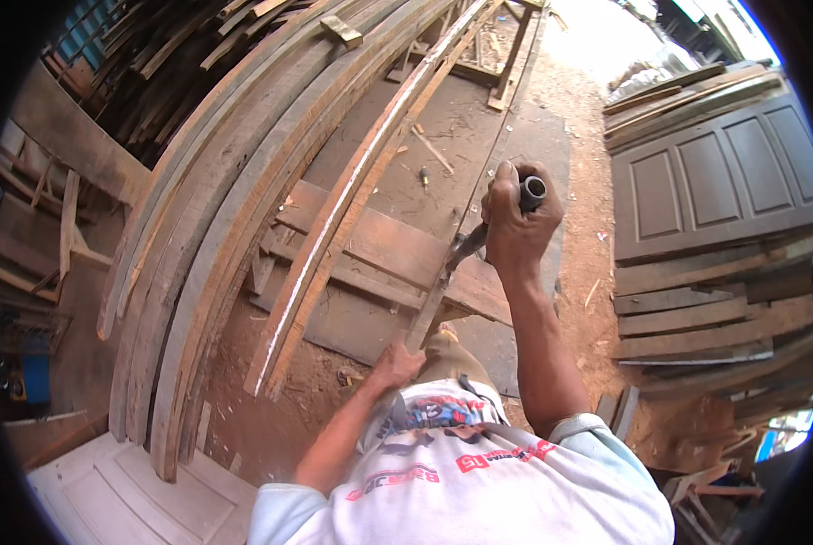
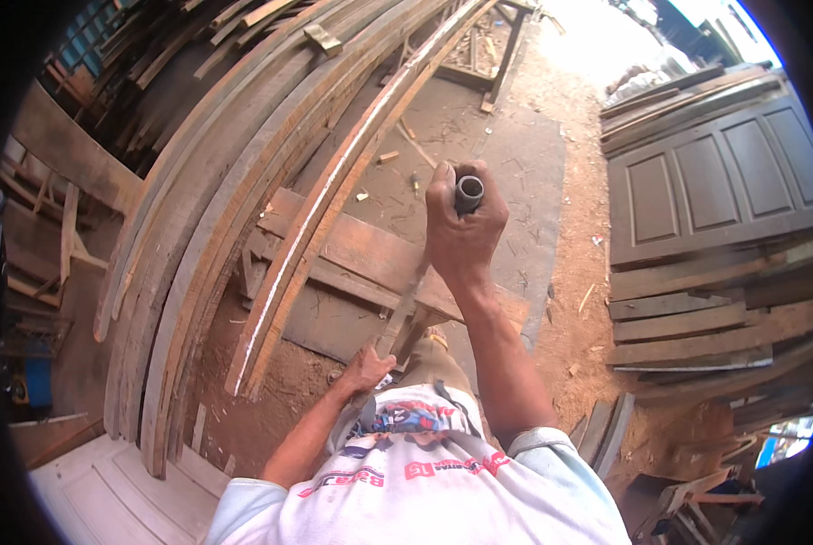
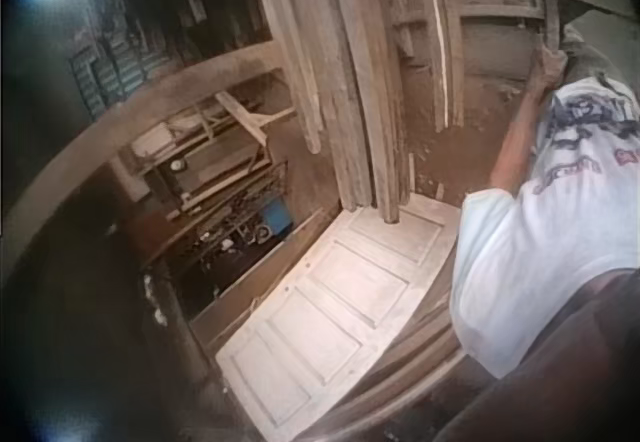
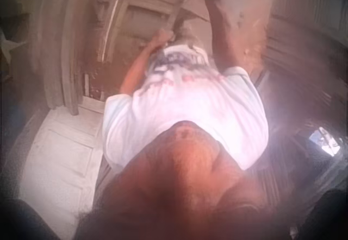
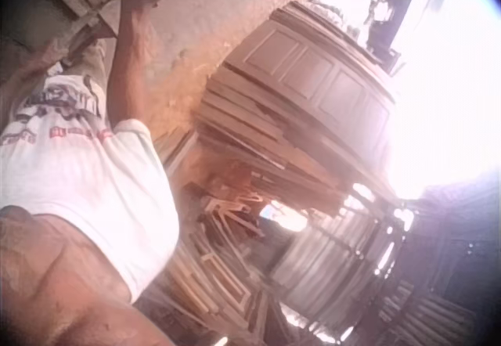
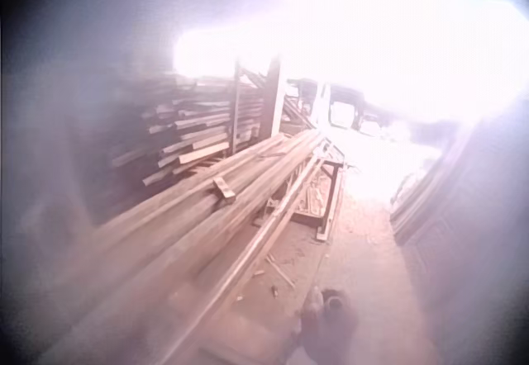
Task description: The person uses a hammer to pry apart and remove wooden planks from a large curved wooden frame structure. They repeatedly strike the joints and pull the planks free, dropping them onto the floor.
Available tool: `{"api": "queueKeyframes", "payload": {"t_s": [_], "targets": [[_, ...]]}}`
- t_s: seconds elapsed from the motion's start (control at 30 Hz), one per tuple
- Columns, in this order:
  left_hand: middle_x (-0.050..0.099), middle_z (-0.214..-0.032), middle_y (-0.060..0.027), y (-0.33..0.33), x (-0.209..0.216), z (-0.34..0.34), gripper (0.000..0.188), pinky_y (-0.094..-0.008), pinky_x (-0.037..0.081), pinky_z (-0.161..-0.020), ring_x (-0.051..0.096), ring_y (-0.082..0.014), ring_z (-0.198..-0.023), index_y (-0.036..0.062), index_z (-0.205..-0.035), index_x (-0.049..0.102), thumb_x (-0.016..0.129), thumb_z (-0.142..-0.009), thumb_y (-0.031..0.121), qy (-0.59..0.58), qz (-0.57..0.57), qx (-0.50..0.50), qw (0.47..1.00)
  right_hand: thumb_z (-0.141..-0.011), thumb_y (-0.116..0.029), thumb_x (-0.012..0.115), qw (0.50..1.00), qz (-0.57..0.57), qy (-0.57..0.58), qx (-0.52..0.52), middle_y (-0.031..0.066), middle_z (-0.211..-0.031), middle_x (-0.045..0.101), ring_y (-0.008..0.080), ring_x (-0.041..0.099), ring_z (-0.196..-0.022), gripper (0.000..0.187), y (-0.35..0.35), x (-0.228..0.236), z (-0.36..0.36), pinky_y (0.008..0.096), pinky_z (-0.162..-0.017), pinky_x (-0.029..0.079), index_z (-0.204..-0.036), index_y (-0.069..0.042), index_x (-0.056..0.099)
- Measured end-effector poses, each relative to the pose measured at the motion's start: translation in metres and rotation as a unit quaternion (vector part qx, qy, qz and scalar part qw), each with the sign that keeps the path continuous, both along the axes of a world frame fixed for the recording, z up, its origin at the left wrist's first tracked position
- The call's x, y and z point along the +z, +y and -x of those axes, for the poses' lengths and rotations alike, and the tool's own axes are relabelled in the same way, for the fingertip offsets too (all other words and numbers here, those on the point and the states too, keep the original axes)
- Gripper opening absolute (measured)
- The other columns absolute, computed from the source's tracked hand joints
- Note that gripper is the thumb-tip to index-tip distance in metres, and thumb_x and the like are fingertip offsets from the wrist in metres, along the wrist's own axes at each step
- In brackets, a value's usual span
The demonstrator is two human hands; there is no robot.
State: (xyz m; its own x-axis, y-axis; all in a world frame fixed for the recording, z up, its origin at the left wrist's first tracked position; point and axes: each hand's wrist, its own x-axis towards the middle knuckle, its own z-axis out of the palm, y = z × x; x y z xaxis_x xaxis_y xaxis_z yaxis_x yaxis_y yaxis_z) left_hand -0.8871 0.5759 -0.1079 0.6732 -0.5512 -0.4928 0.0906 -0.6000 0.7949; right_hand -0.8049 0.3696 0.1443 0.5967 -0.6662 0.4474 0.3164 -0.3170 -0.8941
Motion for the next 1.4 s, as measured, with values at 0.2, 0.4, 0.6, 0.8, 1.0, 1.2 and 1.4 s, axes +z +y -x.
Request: {"api": "queueKeyframes", "payload": {"t_s": [0.2,0.4,0.6,0.8,1.0,1.2,1.4], "targets": [[0.064,-0.119,-0.0384,0.004,-0.005,-0.003,0.070,-0.0493,0.052,-0.099,0.063,-0.0494,-0.116,-0.0101,-0.134,0.049,0.071,-0.085,0.034,-0.032,-0.002,-0.034,0.999,-0.091,0.000,0.065,0.962,0.264,-0.043,-0.046,0.0006,-0.060,0.050,0.0078,0.049,-0.053,0.014,0.078,-0.004,0.027,0.0256,-0.047,0.036,-0.082,-0.005,0.056],[0.060,-0.125,-0.0402,0.001,0.005,-0.002,0.069,-0.0503,0.049,-0.103,0.060,-0.0490,-0.121,-0.0110,-0.133,0.046,0.071,-0.085,0.031,0.069,-0.013,-0.075,0.995,-0.096,-0.010,0.058,0.985,-0.138,-0.042,-0.096,-0.0011,-0.058,0.043,0.0102,0.040,-0.043,0.024,-0.107,0.017,-0.031,0.0277,-0.041,0.035,-0.076,-0.008,0.046],[0.053,-0.129,-0.0461,0.008,-0.007,-0.003,0.068,-0.0488,0.048,-0.103,0.057,-0.0505,-0.125,-0.0118,-0.134,0.041,0.072,-0.084,0.023,0.092,0.055,-0.020,0.994,-0.099,-0.009,0.058,0.989,-0.078,-0.090,-0.090,0.0014,-0.061,0.050,0.0081,0.047,-0.047,0.021,0.013,0.004,-0.003,0.0265,-0.040,0.039,-0.079,-0.006,0.049],[0.060,-0.115,-0.0442,0.008,0.013,-0.009,0.065,-0.0550,0.050,-0.097,0.061,-0.0568,-0.111,-0.0107,-0.131,0.039,0.068,-0.087,0.026,0.096,0.008,-0.053,0.994,-0.096,-0.002,0.055,0.997,-0.017,-0.072,-0.013,0.0025,-0.065,0.054,0.0069,0.049,-0.053,0.015,0.026,0.000,-0.004,0.0256,-0.046,0.041,-0.082,-0.003,0.050],[0.060,-0.114,-0.0451,0.006,0.002,-0.005,0.066,-0.0553,0.050,-0.096,0.062,-0.0561,-0.110,-0.0106,-0.133,0.038,0.067,-0.088,0.027,0.058,0.038,-0.030,0.997,-0.096,-0.003,0.053,0.998,0.047,-0.047,0.011,0.0043,-0.065,0.052,0.0081,0.047,-0.054,0.015,0.064,-0.004,0.024,0.0269,-0.048,0.041,-0.082,-0.003,0.048],[0.060,-0.113,-0.0458,0.006,0.005,-0.005,0.066,-0.0561,0.049,-0.097,0.061,-0.0574,-0.110,-0.0116,-0.132,0.037,0.066,-0.088,0.028,0.043,0.057,-0.025,0.997,-0.097,-0.008,0.052,0.998,0.048,-0.001,-0.041,0.0024,-0.060,0.044,0.0101,0.042,-0.050,0.018,0.061,0.009,0.026,0.0287,-0.045,0.040,-0.080,-0.006,0.047],[0.061,-0.111,-0.0452,-0.001,0.011,-0.006,0.065,-0.0562,0.050,-0.096,0.061,-0.0576,-0.107,-0.0118,-0.130,0.037,0.066,-0.088,0.029,0.035,0.027,-0.042,0.998,-0.096,-0.012,0.057,0.998,-0.054,-0.027,-0.029,0.0038,-0.058,0.055,0.0095,0.054,-0.048,0.021,0.012,0.019,-0.001,0.0263,-0.044,0.044,-0.077,-0.003,0.054]]}}
